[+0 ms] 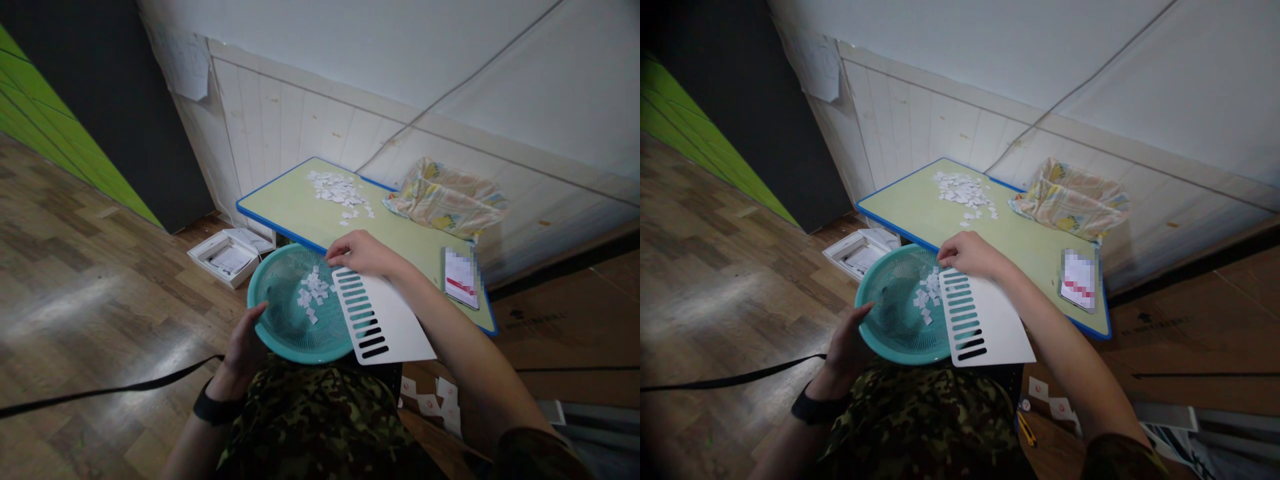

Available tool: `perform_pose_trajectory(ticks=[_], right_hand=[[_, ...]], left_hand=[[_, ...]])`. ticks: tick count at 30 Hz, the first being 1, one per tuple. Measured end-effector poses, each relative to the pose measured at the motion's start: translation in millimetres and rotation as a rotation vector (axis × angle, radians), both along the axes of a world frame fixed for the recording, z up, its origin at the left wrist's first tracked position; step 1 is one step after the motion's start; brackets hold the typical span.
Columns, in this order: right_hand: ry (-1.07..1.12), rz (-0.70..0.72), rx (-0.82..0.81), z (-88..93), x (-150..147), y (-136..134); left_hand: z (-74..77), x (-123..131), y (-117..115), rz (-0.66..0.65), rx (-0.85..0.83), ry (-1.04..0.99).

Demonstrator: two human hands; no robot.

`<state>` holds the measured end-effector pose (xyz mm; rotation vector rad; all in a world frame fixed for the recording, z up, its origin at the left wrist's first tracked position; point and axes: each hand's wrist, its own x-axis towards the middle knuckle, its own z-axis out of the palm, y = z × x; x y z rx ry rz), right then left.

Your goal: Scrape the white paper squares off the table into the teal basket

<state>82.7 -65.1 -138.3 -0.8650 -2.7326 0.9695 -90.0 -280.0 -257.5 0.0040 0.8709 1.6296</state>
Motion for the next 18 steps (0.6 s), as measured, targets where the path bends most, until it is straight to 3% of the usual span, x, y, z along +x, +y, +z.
perform_pose_trajectory(ticks=[4,7,10,14,18], right_hand=[[0.058,-0.053,0.044,3.2,2.6,-0.9],[0.086,-0.177,0.103,9.3,9.7,8.2],[0.103,-0.314,0.128,13.5,20.5,31.2],[0.105,-0.382,0.255,12.9,33.7,72.1],[0.107,-0.651,0.145,14.8,45.5,108.1]], left_hand=[[1.3,0.6,-0.6,0.015,-0.001,0.025],[2.2,1.2,-1.0,0.003,0.003,0.018],[2.1,0.8,-1.0,-0.011,0.014,0.004],[3.4,-0.7,-0.4,0.006,-0.017,-0.008],[8.2,-1.4,1.2,0.027,-0.094,-0.003]])
